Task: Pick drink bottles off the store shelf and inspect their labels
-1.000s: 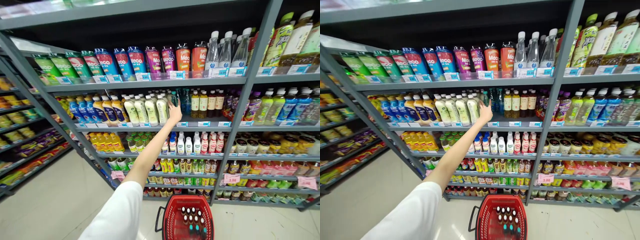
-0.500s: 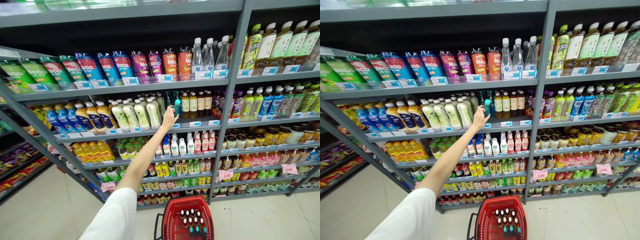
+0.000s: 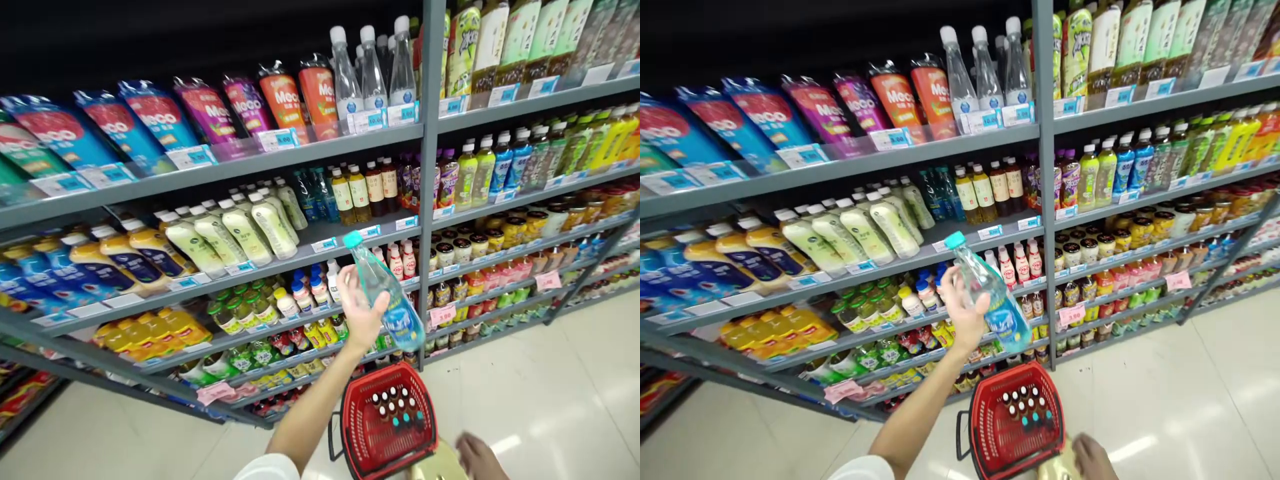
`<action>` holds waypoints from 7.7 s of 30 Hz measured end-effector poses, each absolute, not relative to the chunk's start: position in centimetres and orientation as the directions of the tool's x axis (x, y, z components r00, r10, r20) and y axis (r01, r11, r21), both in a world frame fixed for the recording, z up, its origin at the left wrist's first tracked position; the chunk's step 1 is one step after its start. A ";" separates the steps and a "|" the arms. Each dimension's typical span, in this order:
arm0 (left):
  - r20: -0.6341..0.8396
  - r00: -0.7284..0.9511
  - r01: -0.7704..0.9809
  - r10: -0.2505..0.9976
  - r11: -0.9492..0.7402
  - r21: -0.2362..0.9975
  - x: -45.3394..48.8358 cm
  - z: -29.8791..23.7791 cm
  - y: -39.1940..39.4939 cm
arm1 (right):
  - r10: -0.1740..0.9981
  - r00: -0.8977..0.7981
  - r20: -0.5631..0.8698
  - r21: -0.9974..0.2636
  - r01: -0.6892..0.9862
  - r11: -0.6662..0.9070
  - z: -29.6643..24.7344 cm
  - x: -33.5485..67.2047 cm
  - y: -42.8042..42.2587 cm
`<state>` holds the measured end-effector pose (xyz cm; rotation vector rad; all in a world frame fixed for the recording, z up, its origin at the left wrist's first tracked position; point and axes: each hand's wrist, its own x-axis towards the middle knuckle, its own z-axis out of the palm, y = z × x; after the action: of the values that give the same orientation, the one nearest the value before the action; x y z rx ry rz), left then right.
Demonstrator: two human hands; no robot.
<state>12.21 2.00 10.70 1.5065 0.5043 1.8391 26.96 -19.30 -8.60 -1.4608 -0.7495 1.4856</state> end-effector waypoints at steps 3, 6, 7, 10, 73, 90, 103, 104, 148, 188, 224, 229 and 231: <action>0.404 0.165 -0.456 0.900 -0.294 0.840 14.2 7.1 -1.8 | 0.907 0.142 -0.397 -0.898 -0.265 -0.351 -9.8 26.3 -16.8; 0.282 0.265 -0.445 0.922 -0.142 0.884 15.5 4.3 -3.1 | 0.976 -0.063 -0.209 -0.805 -0.555 -0.208 -8.7 25.0 -16.3; 0.266 0.281 -0.435 0.922 -0.125 0.892 15.7 3.6 -3.3 | 0.982 -0.101 -0.158 -0.747 -0.638 -0.186 -8.0 24.6 -16.6; 0.209 0.305 -0.415 0.929 -0.068 0.907 16.0 2.3 -3.6 | 0.994 -0.062 -0.093 -0.642 -0.759 -0.107 -6.4 23.6 -18.0; 0.218 0.552 -0.574 0.805 0.177 0.800 13.1 6.8 -6.6 | 0.828 0.526 0.194 -0.938 -0.148 0.313 -2.8 23.2 -21.9; 0.209 0.468 -0.560 0.859 0.105 0.822 13.3 5.9 -6.7 | 0.863 0.498 0.082 -0.914 -0.307 0.264 -4.6 23.3 -22.8; 0.167 0.464 -0.531 0.870 0.122 0.838 13.1 6.0 -7.0 | 0.865 0.501 0.027 -0.897 -0.370 0.242 -4.5 22.9 -23.1; 0.165 0.462 -0.529 0.871 0.122 0.840 13.1 6.0 -7.0 | 0.865 0.502 0.017 -0.895 -0.378 0.237 -4.6 22.9 -23.1; 0.094 0.435 -0.526 0.895 0.168 0.834 13.0 5.3 -6.9 | 0.880 0.471 -0.064 -0.903 -0.403 0.150 -3.9 22.4 -22.7; 0.107 0.394 -0.551 0.913 0.142 0.822 14.5 5.3 -6.4 | 0.972 0.233 -0.005 -0.814 -0.566 0.132 -2.5 22.5 -22.1; 0.090 0.434 -0.515 0.897 0.165 0.841 14.8 6.3 -7.4 | 0.964 0.263 -0.032 -0.809 -0.573 0.129 -1.6 21.8 -23.0; 0.081 0.438 -0.498 0.895 0.167 0.851 14.8 6.2 -7.6 | 0.964 0.262 -0.042 -0.808 -0.577 0.121 -1.9 21.8 -23.3; 0.080 0.438 -0.486 0.895 0.161 0.859 14.7 6.2 -7.6 | 0.965 0.258 -0.049 -0.810 -0.576 0.113 -2.1 21.9 -23.3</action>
<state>14.73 -7.62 6.20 0.9685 0.5142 1.0501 21.88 -23.32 -2.09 -0.8338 -0.5789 1.2279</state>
